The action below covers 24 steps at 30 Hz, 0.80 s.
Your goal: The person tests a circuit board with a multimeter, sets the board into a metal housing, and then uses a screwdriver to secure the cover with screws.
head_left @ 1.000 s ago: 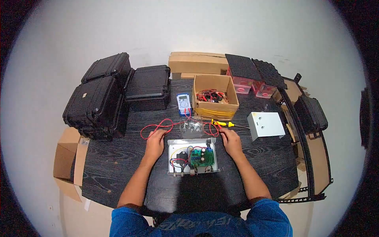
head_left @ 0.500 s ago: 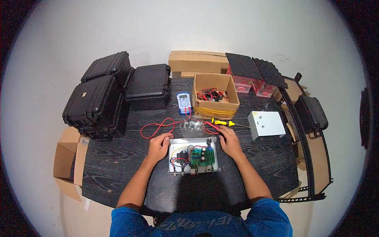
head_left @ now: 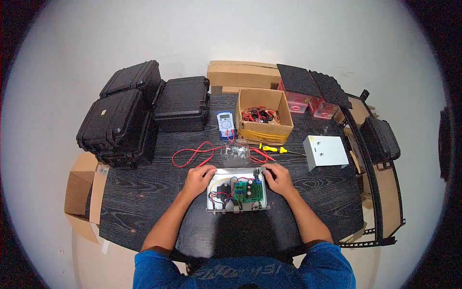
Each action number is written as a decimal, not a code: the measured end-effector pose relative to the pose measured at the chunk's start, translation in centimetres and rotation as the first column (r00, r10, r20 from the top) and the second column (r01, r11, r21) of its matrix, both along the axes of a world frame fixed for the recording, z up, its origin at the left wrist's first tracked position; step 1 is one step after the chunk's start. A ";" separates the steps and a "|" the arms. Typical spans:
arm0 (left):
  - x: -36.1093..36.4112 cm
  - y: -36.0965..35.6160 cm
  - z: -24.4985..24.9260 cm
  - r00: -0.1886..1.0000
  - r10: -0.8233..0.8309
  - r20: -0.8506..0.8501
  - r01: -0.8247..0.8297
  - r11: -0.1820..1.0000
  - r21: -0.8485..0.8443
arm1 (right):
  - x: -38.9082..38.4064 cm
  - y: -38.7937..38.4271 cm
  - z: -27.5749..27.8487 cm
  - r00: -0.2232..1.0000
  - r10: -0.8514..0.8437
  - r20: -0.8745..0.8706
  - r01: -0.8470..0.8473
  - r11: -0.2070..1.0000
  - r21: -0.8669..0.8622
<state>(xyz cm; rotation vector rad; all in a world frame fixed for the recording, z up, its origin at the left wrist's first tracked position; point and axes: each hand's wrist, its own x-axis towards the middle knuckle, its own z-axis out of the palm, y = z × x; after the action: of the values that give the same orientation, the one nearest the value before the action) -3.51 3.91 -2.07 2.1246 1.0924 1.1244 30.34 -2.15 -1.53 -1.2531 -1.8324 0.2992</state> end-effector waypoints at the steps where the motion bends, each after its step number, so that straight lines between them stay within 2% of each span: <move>1: 0.1 -0.1 0.1 1.000 -0.016 0.007 0.016 1.000 -0.003 | 0.1 0.1 -0.3 1.000 0.006 -0.013 -0.006 1.000 0.020; 3: 0.5 -0.5 0.1 0.999 -0.048 0.021 0.048 0.999 -0.009 | 0.4 0.3 -0.9 0.999 0.018 -0.038 -0.016 0.998 0.061; 9: 1.0 -1.0 0.2 0.998 -0.068 -0.004 0.068 0.997 -0.046 | 0.6 -0.3 -0.3 0.997 0.006 -0.077 -0.008 1.000 -0.029; 12: 0.9 -1.0 0.2 0.998 -0.065 0.001 0.065 0.997 -0.034 | 0.6 -0.2 0.0 0.999 0.000 -0.038 0.002 0.998 0.060; 15: 1.0 -0.9 -0.4 0.997 -0.078 0.015 0.078 0.997 -0.014 | 1.0 -0.9 1.8 0.976 -0.120 -0.183 0.148 0.979 0.144; 16: 1.0 -0.7 -0.5 0.997 -0.082 0.015 0.082 0.997 -0.011 | 1.5 -1.5 3.2 0.962 -0.184 -0.201 0.209 0.972 0.110; 18: 0.9 -0.6 -0.8 0.997 -0.078 0.005 0.078 0.997 -0.010 | 3.9 -2.0 5.0 0.947 -0.228 -0.228 0.279 0.934 0.224; 20: 1.0 -0.6 -0.9 0.997 -0.070 -0.014 0.070 0.997 -0.018 | 8.2 -3.0 7.6 0.928 -0.363 -0.080 0.371 0.904 0.213; 22: 1.0 -0.7 -0.7 0.997 -0.062 -0.045 0.060 0.998 -0.035 | 13.6 -3.1 9.7 0.925 -0.378 -0.026 0.377 0.912 0.161; 24: 1.0 -0.7 -0.7 0.997 -0.071 -0.023 0.071 0.997 -0.017 | 17.4 -2.9 11.8 0.896 -0.432 0.100 0.421 0.899 0.118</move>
<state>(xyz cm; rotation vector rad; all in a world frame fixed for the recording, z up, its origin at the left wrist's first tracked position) -2.53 3.22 -2.81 2.1518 1.0250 1.0560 47.75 -5.01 10.26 -1.5941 -1.5938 -0.1102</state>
